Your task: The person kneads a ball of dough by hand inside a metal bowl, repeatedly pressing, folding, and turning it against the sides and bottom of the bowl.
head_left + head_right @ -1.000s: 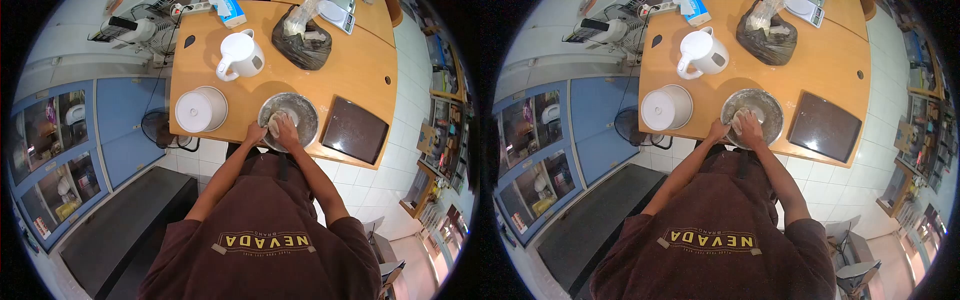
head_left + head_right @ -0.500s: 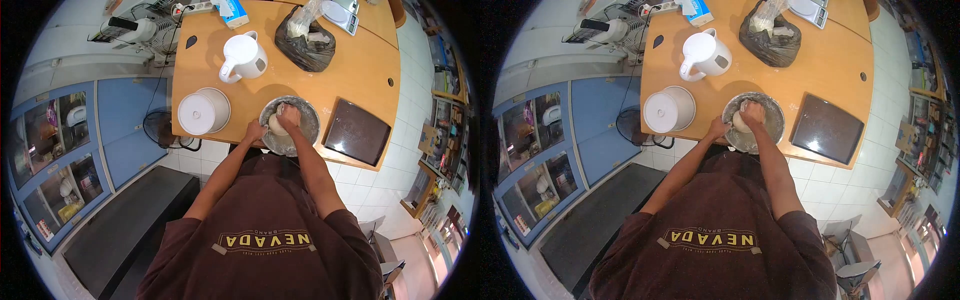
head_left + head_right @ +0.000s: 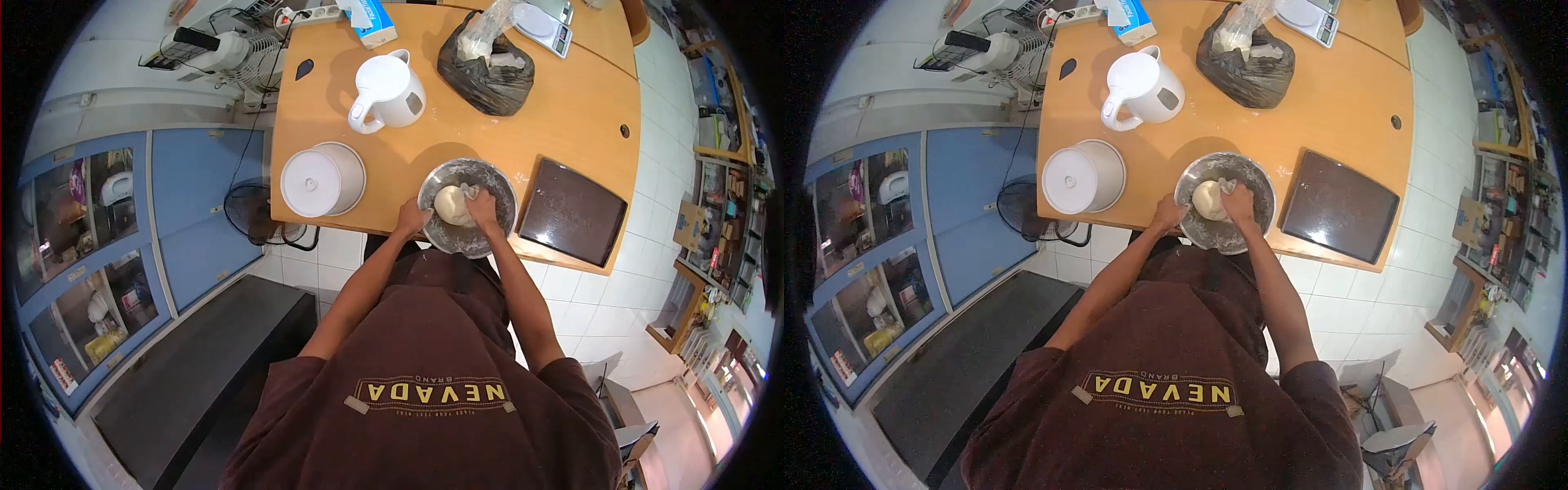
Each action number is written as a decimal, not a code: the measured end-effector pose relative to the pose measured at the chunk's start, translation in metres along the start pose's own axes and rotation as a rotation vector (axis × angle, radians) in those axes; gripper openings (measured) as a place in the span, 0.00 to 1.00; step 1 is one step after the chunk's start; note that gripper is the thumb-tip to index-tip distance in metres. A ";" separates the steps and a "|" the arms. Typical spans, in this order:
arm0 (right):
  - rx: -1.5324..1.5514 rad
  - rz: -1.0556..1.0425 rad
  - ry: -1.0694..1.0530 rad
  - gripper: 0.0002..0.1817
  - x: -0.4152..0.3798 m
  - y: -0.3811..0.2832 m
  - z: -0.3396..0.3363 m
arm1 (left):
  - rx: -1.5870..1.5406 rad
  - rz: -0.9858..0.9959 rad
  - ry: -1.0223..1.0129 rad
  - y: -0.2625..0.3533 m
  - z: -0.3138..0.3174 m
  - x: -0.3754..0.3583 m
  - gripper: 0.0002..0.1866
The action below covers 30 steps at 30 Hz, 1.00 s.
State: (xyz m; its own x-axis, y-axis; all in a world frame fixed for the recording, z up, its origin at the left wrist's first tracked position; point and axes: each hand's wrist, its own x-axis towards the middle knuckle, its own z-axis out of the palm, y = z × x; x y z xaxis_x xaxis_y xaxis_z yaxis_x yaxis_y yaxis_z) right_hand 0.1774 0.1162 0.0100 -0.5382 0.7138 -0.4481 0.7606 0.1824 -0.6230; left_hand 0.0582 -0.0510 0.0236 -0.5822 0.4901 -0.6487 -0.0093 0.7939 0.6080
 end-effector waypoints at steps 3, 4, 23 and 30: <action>-0.020 -0.169 -0.016 0.22 -0.018 -0.011 -0.020 | -0.159 0.003 0.054 0.005 0.004 -0.010 0.23; -0.017 -0.211 -0.019 0.24 -0.025 -0.019 -0.026 | -0.147 0.003 0.050 0.006 0.004 -0.011 0.22; -0.440 -0.640 -0.007 0.16 0.000 -0.054 0.003 | -0.122 0.015 0.166 -0.009 0.010 0.012 0.19; -0.364 -0.410 0.108 0.19 0.038 -0.064 0.016 | -0.057 0.048 0.156 -0.010 0.004 0.016 0.20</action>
State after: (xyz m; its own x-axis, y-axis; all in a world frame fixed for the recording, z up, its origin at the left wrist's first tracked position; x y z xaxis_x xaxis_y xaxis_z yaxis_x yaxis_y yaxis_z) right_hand 0.1021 0.1209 0.0224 -0.7905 0.5971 -0.1360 0.5837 0.6674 -0.4624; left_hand 0.0523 -0.0497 0.0053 -0.7020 0.4620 -0.5420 -0.0217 0.7467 0.6648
